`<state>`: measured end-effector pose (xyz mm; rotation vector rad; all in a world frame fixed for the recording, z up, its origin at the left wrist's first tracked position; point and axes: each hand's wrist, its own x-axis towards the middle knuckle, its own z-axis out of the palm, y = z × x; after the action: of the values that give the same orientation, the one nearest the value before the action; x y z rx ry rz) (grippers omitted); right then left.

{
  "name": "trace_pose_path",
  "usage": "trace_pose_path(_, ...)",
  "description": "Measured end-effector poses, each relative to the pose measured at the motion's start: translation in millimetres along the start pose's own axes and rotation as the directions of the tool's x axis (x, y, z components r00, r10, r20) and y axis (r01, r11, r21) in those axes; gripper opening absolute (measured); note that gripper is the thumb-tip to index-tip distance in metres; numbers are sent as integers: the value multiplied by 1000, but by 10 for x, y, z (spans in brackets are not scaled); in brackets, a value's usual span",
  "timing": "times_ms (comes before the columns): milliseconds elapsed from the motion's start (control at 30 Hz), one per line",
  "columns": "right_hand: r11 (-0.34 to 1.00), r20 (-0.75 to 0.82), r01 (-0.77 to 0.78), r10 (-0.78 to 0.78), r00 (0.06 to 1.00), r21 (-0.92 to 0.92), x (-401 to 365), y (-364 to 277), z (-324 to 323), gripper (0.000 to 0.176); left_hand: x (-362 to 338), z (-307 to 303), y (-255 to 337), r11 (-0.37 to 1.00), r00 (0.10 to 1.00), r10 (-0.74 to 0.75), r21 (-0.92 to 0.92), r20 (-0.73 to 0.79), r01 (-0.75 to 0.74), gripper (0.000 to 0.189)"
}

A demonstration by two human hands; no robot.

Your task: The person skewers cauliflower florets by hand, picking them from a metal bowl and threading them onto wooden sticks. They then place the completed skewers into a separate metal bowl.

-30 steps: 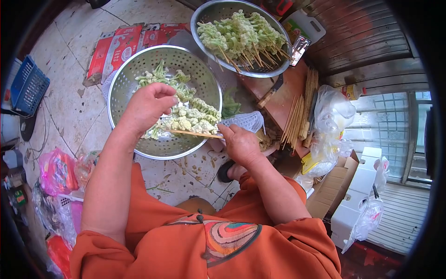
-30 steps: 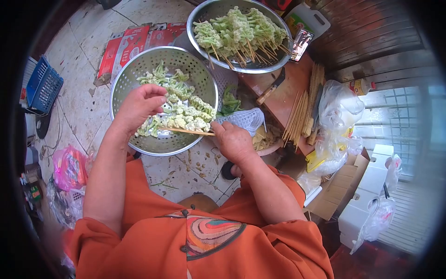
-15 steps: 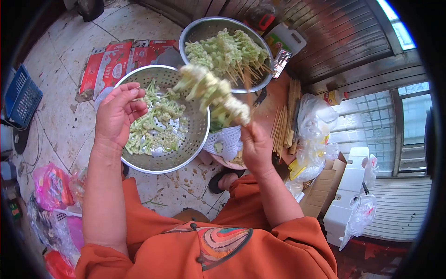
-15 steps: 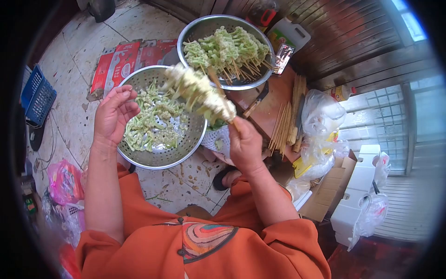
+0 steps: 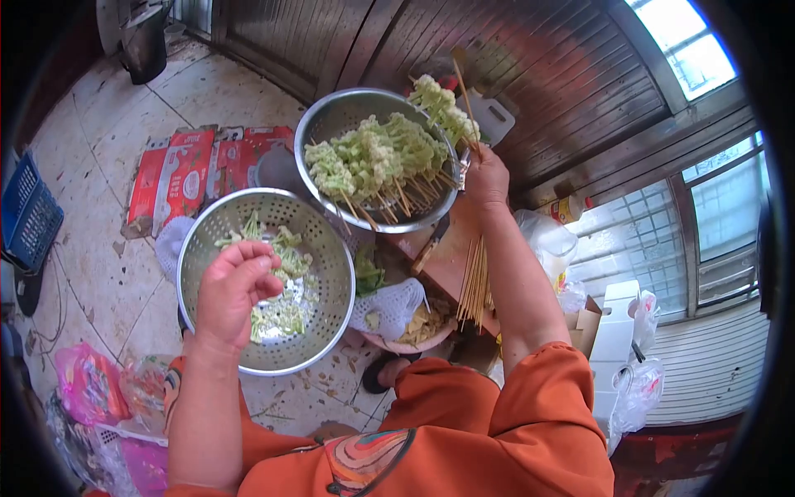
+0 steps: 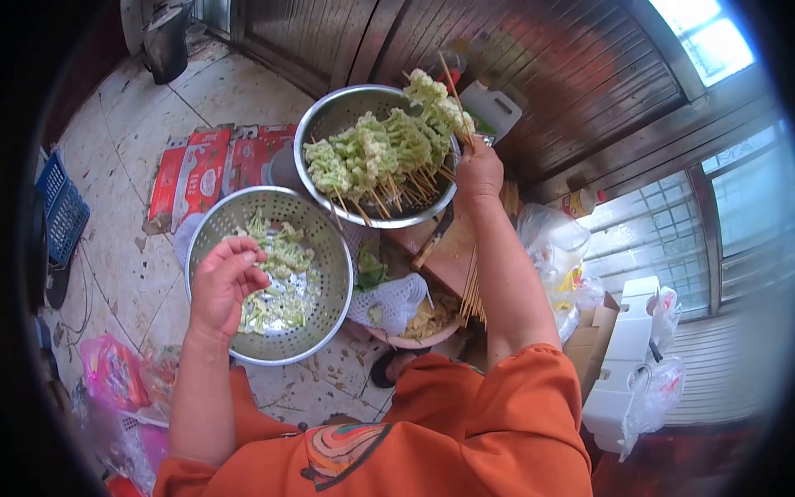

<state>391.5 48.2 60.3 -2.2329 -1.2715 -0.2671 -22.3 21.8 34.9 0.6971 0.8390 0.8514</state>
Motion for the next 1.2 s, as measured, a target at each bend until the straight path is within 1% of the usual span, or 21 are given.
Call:
trace_pose_path(67, 1000, -22, -31, 31, 999, 3, 80, 139, 214, 23, 12, 62, -14, 1000, 1000, -4, -5, 12, 5, 15)
trace_pose_path(133, 992, 80, 64, -55, 995, -107, 167, 482, 526, 23, 22, 129, -34, 999, 999, -34, 28, 30, 33, 15)
trace_pose_path(167, 992, 75, 63, -55, 996, -106, 184, 618, 630, 23, 22, 162, -33, 998, 999, -42, 43, 27, 41, 14)
trace_pose_path(233, 998, 303, -57, 48, 952, 19, 188, 807, 762, 23, 22, 203, -40, 998, 998, -47, 53, 33, 45, 15)
trace_pose_path(267, 998, 301, -60, 51, 952, 20, 200, 828, 758, 23, 21, 215, -45, 997, 998, -57, 60, 37, 54, 15)
trace_pose_path(333, 987, 407, -126, 76, 910, 98, 186, 883, 735, 28, 21, 234, -55, 996, 997, -58, 69, 47, 54, 16)
trace_pose_path(467, 982, 342, -139, 89, 935, 125, 50, 644, 418, 28, 11, 252, -105, 994, 997, -69, 84, 45, 65, 16)
trace_pose_path(533, 989, 246, -45, 9, 969, 141, -78, 556, 236, 28, 5, 252, -116, 993, 996, -68, 97, 51, 63, 16)
trace_pose_path(567, 989, 242, -46, 11, 970, 139, -140, 510, 143, 28, -1, 249, -120, 993, 996, -64, 104, 54, 59, 16)
trace_pose_path(633, 998, 209, -50, 44, 977, 23, -287, 430, -35, 29, -8, 235, -134, 992, 996, -65, 113, 60, 58, 16)
trace_pose_path(667, 998, 211, -56, 50, 976, 22, -376, 416, -112, 29, -4, 219, -138, 990, 997, -54, 133, 53, 47, 16)
trace_pose_path(733, 997, -8, 53, -53, 999, 53, -618, 362, -212, 29, 4, 168, -140, 985, 998, -59, 164, 25, 54, 17)
trace_pose_path(800, 991, 62, 34, -42, 997, 131, -961, 119, -358, 28, 36, 75, -126, 963, 999, 29, 266, 21, -33, 17)
trace_pose_path(867, 917, 330, -137, 6, 944, 375, -1293, -1, -370, 27, 73, -32, -96, 933, 995, 103, 345, 4, -99, 18)
trace_pose_path(933, 899, 436, -204, 16, 900, 388, -1625, -309, -401, 26, 112, -125, -52, 878, 984, 168, 462, -52, -126, 19)
trace_pose_path(967, 855, 523, -266, -7, 853, 446, -1777, -436, -398, 27, 138, -191, -49, 874, 986, 150, 476, -76, -96, 19)
trace_pose_path(1033, 770, 640, -372, -61, 766, 518, -2048, -646, -367, 29, 177, -304, -59, 673, 974, 217, 732, -63, -103, 17)
trace_pose_path(1067, 762, 682, -408, -60, 729, 503, -2144, -753, -359, 30, 218, -380, -96, 662, 976, 206, 745, -72, -85, 17)
trace_pose_path(1133, 732, 685, -353, -209, 698, 583, -2302, -895, -332, 32, 304, -584, -273, 357, 987, 154, 929, 38, -92, 16)
trace_pose_path(1167, 709, 698, -368, -242, 674, 602, -2349, -926, -316, 34, 316, -641, -345, 225, 994, 104, 973, 38, -61, 15)
trace_pose_path(1200, 696, 701, -383, -244, 670, 608, -2372, -932, -289, 34, 334, -687, -409, 208, 995, 97, 977, 29, -49, 15)
